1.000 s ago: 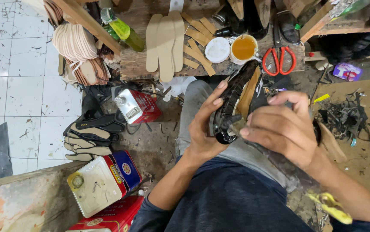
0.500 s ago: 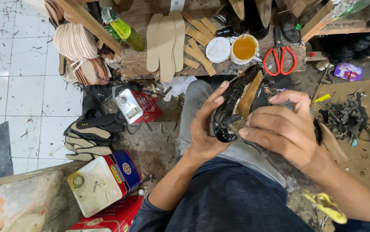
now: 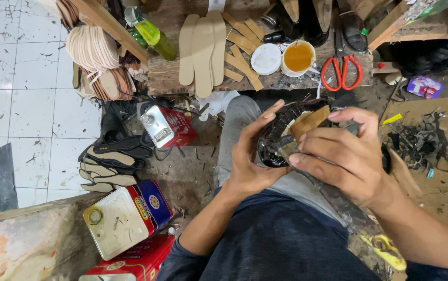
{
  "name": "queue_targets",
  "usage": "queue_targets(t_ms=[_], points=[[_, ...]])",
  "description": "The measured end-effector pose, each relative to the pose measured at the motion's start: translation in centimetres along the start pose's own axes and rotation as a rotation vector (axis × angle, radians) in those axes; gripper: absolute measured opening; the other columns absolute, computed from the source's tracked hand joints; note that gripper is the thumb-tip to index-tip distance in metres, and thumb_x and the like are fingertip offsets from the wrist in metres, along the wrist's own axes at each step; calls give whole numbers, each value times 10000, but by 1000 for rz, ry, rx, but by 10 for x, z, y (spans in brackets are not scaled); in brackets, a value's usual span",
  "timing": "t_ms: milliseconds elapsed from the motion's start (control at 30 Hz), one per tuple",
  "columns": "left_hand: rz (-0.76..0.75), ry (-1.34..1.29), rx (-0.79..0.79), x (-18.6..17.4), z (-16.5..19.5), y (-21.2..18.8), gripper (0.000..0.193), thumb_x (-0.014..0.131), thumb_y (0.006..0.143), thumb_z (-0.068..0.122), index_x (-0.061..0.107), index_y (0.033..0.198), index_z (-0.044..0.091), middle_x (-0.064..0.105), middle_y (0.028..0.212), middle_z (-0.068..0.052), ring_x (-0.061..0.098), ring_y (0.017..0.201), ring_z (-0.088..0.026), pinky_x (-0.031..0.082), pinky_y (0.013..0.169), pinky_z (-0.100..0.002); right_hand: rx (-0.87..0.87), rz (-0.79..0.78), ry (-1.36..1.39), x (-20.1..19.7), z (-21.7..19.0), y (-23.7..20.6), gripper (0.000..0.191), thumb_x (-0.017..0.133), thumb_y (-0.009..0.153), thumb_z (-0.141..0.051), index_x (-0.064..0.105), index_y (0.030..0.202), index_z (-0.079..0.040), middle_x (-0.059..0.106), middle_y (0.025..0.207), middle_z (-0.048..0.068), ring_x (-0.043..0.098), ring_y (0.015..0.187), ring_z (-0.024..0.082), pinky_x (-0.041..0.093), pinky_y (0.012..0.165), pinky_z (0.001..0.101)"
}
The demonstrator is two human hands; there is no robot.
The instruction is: The person sits in a shoe workshop holding a black shoe upper and uses a brush to spread yellow glue from a cup over the sole edge and insole area. They repeatedly dip the brush into the glue cup, rotate the shoe to coat different sections, then place the finished shoe on a shelf rack and take another shoe to glue.
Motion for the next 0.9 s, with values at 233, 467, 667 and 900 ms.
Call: queue_targets(t_ms=[233, 467, 667, 900], points=[[-28, -5, -47, -3, 2, -2, 976, 925, 726, -38, 396, 1537, 87, 449, 1584, -238, 460, 1505, -302, 405, 1271, -398, 17, -3, -4, 1, 0, -3, 236, 684, 883, -145, 741, 1104, -88, 708, 1077, 53, 690, 1035, 244, 405, 1001, 492], [-20, 9, -103, -4, 6, -4, 956, 922, 738, -14, 399, 1534, 57, 467, 1594, -220, 492, 1486, -261, 418, 1260, -371, -1, 3, -2, 1, -1, 1, 207, 706, 923, -119, 734, 1126, -97, 700, 1078, 21, 703, 1069, 241, 399, 1028, 483], [-17, 8, -120, -6, 9, -2, 929, 924, 755, 16, 391, 1515, 38, 490, 1589, -212, 532, 1454, -236, 443, 1248, -359, -62, 23, 62, 3, 0, 1, 215, 701, 889, -160, 718, 1093, -95, 701, 1077, 53, 693, 1043, 254, 399, 1012, 496], [-49, 13, -136, -8, 14, 0, 975, 921, 734, 24, 375, 1541, 25, 493, 1572, -202, 525, 1454, -242, 435, 1250, -368, -43, 7, 15, 3, 1, 0, 233, 703, 870, -149, 733, 1092, -87, 711, 1067, 67, 697, 1026, 258, 400, 1007, 500]])
Point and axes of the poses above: each hand's wrist, its own y-axis towards the middle knuckle, its own x-axis out of the palm, z = x × y, the point moved 1 cm from there along y, towards the middle knuckle
